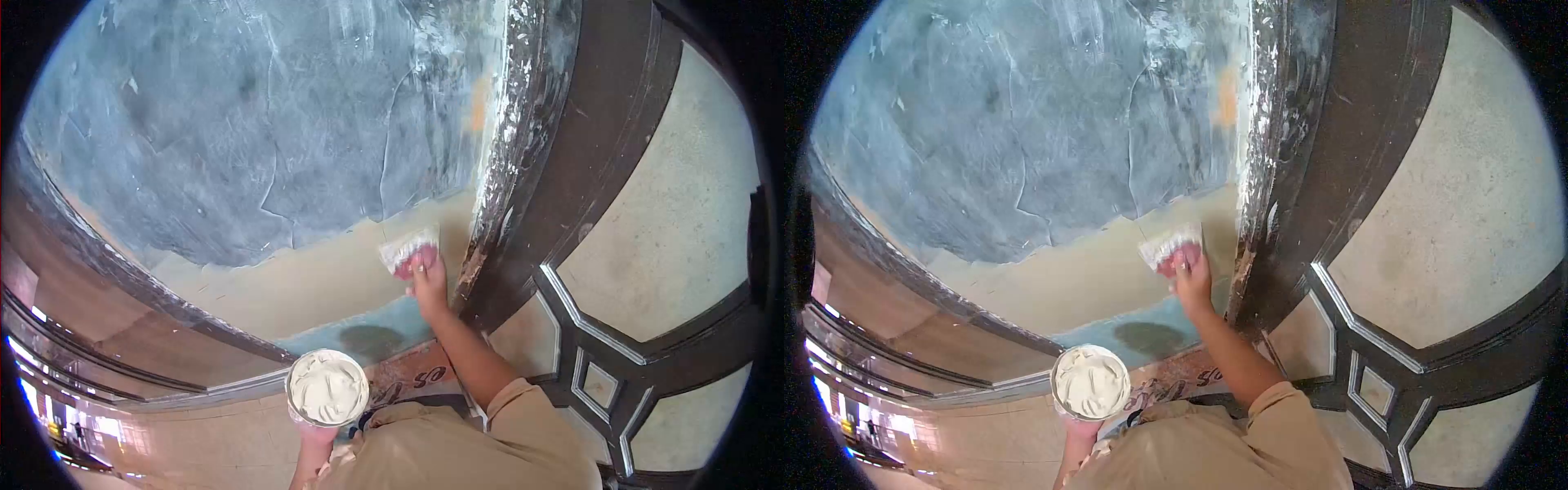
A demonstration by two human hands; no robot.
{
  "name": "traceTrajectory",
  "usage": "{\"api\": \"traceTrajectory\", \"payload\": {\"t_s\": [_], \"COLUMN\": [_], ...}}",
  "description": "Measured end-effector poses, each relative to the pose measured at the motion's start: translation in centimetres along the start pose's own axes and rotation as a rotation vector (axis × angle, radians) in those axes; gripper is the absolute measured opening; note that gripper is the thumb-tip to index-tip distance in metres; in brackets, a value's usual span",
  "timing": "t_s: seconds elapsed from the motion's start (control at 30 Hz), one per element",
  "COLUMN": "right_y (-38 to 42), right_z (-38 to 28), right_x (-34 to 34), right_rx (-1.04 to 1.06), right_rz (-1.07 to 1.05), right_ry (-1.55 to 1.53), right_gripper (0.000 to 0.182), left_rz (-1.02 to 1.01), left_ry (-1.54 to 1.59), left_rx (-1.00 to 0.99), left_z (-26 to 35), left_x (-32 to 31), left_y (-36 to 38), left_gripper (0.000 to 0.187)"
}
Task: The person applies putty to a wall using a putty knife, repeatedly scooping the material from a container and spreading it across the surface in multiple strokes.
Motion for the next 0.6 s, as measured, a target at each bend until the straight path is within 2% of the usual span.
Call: {"api": "traceTrajectory", "payload": {"t_s": [0.03, 0.07, 0.1, 0.13, 0.2, 0.23, 0.27, 0.33, 0.37, 0.4, 0.47, 0.5, 0.6], "right_y": [1.3, 2.5, 3.8, 5.8, 7.0, 7.3, 7.7, 6.6, 6.1, 5.7, 5.4, 5.3, 4.9], "right_z": [1.6, 5.1, 8.1, 9.1, 9.4, 8.9, 8.5, 7.0, 5.8, 4.5, -0.5, -1.7, -4.3], "right_x": [0.4, 1.9, 3.5, 4.3, 4.6, 4.3, 4.1, 2.7, 1.4, 0.1, -2.4, -3.4, -5.8], "right_rx": [-0.041, -0.104, -0.168, -0.235, -0.301, -0.288, -0.277, -0.279, -0.209, -0.140, -0.087, -0.022, 0.066], "right_rz": [0.043, -0.005, -0.056, -0.009, 0.025, -0.024, -0.070, -0.093, -0.072, -0.050, -0.103, -0.149, -0.210], "right_ry": [0.004, 0.037, 0.072, 0.105, 0.138, 0.092, 0.048, 0.110, 0.052, -0.006, -0.031, -0.055, -0.111], "right_gripper": [0.027, 0.026, 0.025, 0.024, 0.024, 0.025, 0.026, 0.027, 0.028, 0.030, 0.030, 0.032, 0.029], "left_rz": [-0.001, -0.001, 0.026, 0.028, 0.121, 0.124, 0.129, 0.065, 0.057, 0.057, -0.070, 0.082, 0.056], "left_ry": [-0.150, -0.299, -0.108, -0.105, -0.614, 0.056, 0.058, -0.825, -0.968, -0.966, -0.345, 0.015, 0.005], "left_rx": [-0.078, -0.157, -0.102, -0.110, -0.246, -0.076, -0.081, -0.295, -0.307, -0.308, -0.219, -0.071, -0.079], "left_z": [-0.1, 0.0, 0.1, 0.2, 0.5, 0.7, 0.9, 1.4, 1.6, 1.6, 1.6, 1.7, 2.2], "left_x": [0.2, 0.4, 0.5, 1.2, 2.7, 0.1, 0.5, 1.1, 0.5, 0.7, 1.2, 0.7, 0.9], "left_y": [0.1, 0.2, 0.3, 0.5, 0.8, 0.8, 1.0, 1.3, 1.4, 1.4, 1.2, 0.8, 1.1], "left_gripper": [0.056, 0.057, 0.055, 0.055, 0.055, 0.055, 0.055, 0.057, 0.058, 0.058, 0.058, 0.058, 0.056]}}
Point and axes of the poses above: each hand's wrist, its own y-axis away from the middle knuckle, its own x-axis out of the back of the hand, z = x × y, the point moved 1 cm from there along -y, towards the middle knuckle, and after that the axes turned 6 degrees about x, right-handed, at the moved point
